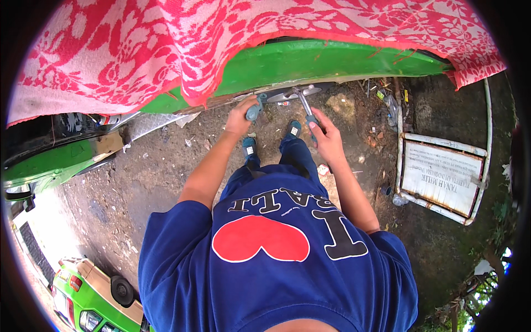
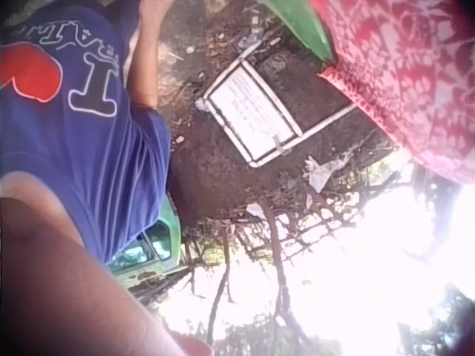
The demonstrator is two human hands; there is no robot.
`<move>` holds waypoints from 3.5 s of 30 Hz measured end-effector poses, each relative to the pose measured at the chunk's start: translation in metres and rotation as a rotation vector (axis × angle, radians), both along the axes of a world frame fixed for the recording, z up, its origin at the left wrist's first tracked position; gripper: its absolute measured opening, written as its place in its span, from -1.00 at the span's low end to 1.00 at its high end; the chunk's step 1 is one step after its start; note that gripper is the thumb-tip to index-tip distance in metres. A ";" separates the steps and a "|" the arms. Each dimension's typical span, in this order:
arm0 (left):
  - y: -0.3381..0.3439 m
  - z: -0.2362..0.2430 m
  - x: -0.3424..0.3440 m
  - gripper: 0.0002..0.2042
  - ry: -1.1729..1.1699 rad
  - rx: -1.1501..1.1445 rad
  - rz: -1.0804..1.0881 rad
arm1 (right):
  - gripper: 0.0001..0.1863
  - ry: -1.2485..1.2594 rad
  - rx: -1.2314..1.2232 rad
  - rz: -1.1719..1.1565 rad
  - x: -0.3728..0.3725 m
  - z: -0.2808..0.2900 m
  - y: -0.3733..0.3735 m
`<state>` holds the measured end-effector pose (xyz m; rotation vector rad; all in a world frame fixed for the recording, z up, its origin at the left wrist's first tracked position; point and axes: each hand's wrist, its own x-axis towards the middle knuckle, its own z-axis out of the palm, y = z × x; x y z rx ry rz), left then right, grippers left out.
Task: The person uses a hammer and a metal tool to repeatedly tap and adjust a section of a green vehicle body panel. The person holds the metal tool against the panel and strikes it with the hammer to shape or flatten the surface.
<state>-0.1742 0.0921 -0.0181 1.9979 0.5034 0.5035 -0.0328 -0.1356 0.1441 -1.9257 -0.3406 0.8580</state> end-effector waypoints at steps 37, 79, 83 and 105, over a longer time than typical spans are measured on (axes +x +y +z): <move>0.000 -0.009 0.010 -0.60 0.042 0.101 0.031 | -0.53 0.045 0.036 -0.010 0.011 -0.002 -0.017; 0.015 -0.005 0.037 -0.62 0.037 0.033 0.078 | -0.57 -0.473 0.192 0.381 -0.016 -0.016 0.030; 0.008 -0.024 0.023 -0.65 0.286 0.041 0.124 | -0.57 -0.393 -0.064 0.430 -0.008 -0.031 0.037; -0.009 0.012 0.051 -0.62 0.086 0.437 0.011 | -0.53 -0.013 -0.021 -0.009 -0.013 -0.032 -0.028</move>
